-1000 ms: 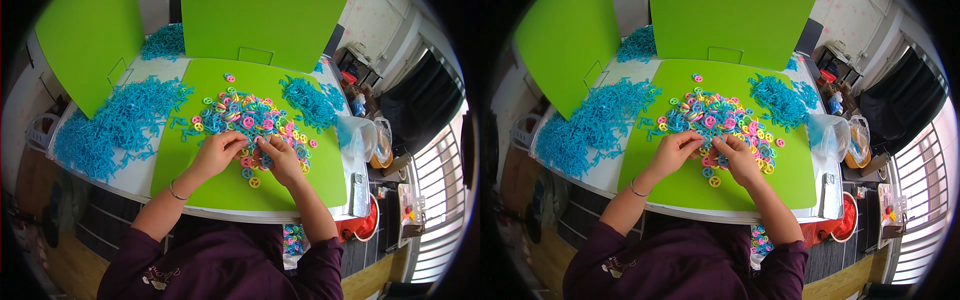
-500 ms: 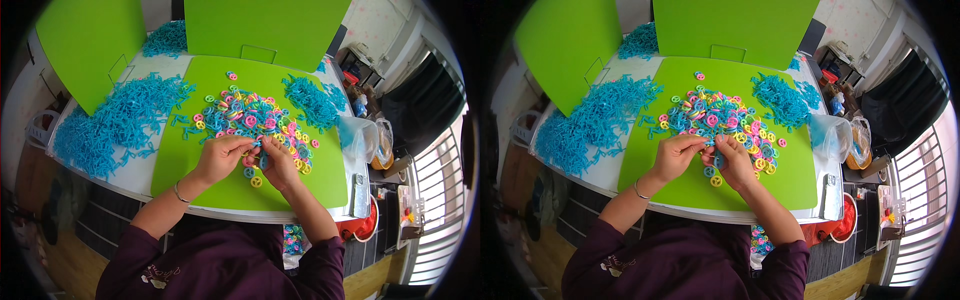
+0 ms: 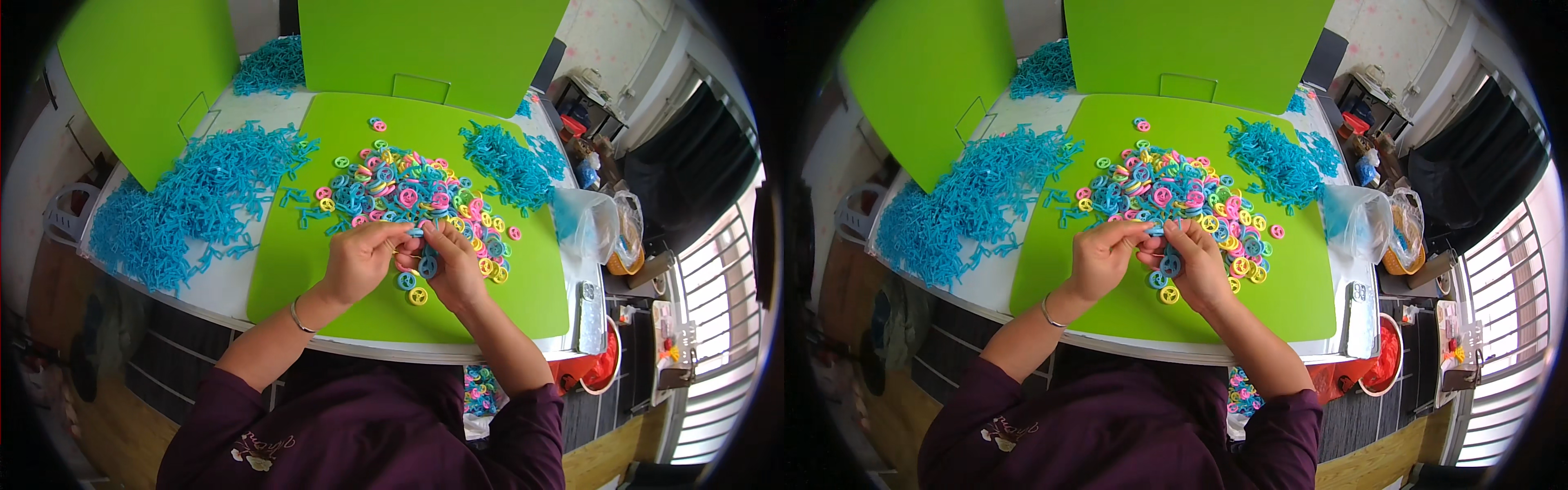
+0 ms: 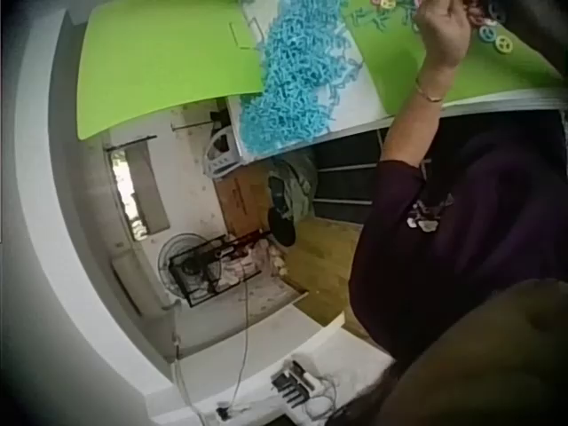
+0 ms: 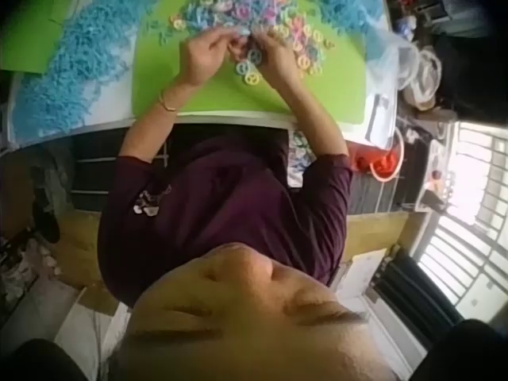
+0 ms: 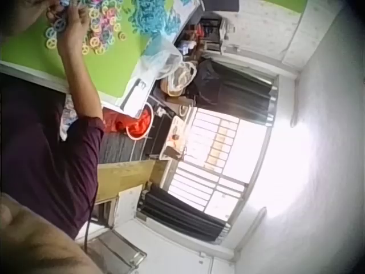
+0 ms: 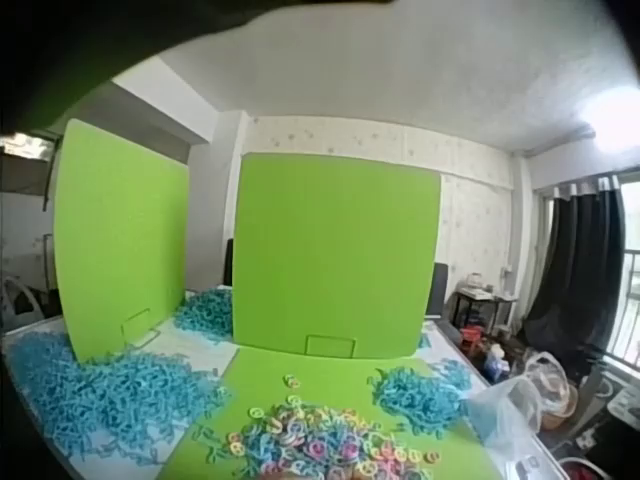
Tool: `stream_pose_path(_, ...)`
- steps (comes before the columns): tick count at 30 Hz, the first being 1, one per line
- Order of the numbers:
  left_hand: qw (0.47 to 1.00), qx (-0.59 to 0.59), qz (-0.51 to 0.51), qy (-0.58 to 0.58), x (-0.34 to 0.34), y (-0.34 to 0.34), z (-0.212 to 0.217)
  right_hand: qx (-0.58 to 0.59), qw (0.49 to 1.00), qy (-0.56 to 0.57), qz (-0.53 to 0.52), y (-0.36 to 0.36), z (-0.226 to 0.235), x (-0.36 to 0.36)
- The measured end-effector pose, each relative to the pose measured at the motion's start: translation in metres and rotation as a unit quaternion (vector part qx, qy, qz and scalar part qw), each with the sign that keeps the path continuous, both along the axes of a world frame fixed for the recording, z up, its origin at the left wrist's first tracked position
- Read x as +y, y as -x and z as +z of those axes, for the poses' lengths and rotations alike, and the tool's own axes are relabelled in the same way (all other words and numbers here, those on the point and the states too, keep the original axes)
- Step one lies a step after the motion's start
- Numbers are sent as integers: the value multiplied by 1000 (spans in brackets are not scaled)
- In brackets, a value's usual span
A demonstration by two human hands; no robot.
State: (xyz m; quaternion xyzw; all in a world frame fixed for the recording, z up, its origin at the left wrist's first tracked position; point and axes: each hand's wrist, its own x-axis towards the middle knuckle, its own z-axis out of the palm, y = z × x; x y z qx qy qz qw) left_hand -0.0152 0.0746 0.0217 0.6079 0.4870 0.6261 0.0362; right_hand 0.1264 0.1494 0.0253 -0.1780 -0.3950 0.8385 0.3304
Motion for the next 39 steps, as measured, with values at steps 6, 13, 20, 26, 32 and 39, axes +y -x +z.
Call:
stream_pose_path(6,965,-221,-70,123,5,4,-4,-57,990,-118,-57,6,1,-3)
stream_pose_path(13,993,-88,-1,83,1,0,-7,-60,989,-110,-82,8,1,-8)
stream_pose_path(20,992,-67,-91,48,2,8,-7,-47,998,-26,-39,-1,6,0)
stream_pose_path(26,916,-328,-194,124,7,10,14,-128,984,-107,-56,-14,13,6)
stream_pose_path(32,976,14,60,210,8,47,16,-162,961,-224,-32,-66,50,-5)
stream_pose_path(39,923,241,94,284,-3,52,-9,-413,749,-438,279,-184,73,-25)
